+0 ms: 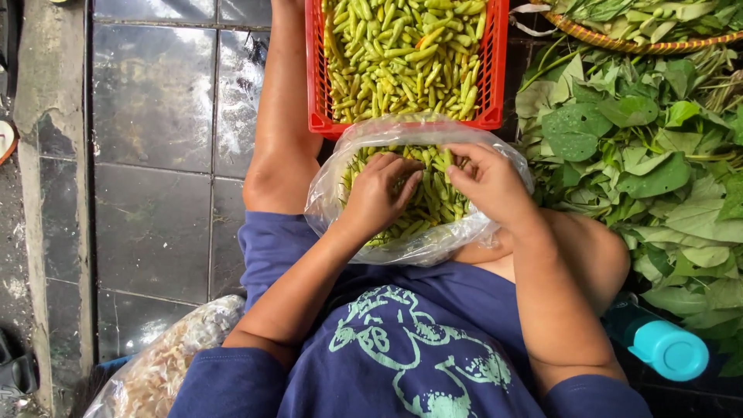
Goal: Sorting green peppers by hand, removing stems and placing them into a red crate.
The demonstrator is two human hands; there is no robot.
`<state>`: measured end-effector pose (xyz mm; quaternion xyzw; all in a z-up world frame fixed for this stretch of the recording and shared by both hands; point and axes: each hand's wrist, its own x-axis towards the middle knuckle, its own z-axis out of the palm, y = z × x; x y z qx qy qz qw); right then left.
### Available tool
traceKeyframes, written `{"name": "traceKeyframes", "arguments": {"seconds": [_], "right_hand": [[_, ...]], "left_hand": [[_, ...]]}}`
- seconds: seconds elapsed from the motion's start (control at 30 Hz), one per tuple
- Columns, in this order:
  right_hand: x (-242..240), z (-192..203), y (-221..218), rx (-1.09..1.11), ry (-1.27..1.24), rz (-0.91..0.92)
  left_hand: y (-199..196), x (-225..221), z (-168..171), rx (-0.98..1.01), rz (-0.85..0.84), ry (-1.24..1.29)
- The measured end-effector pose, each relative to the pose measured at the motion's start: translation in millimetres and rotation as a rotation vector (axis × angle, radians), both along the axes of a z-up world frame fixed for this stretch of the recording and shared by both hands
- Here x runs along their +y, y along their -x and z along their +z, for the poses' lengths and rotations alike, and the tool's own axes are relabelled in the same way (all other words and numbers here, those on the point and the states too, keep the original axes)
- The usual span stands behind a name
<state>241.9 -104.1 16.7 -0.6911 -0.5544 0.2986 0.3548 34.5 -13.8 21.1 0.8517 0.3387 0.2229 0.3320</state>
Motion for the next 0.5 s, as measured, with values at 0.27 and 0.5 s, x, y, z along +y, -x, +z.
{"name": "traceKeyframes", "arguments": {"seconds": [0.27, 0.5], "right_hand": [[0, 6, 3, 0.852, 0.122, -0.072], [2, 1, 11, 0.875, 0.126, -0.061]], "left_hand": [[0, -16, 13, -0.097, -0.047, 0.355], [3, -15, 24, -0.101, -0.135, 0.458]]}}
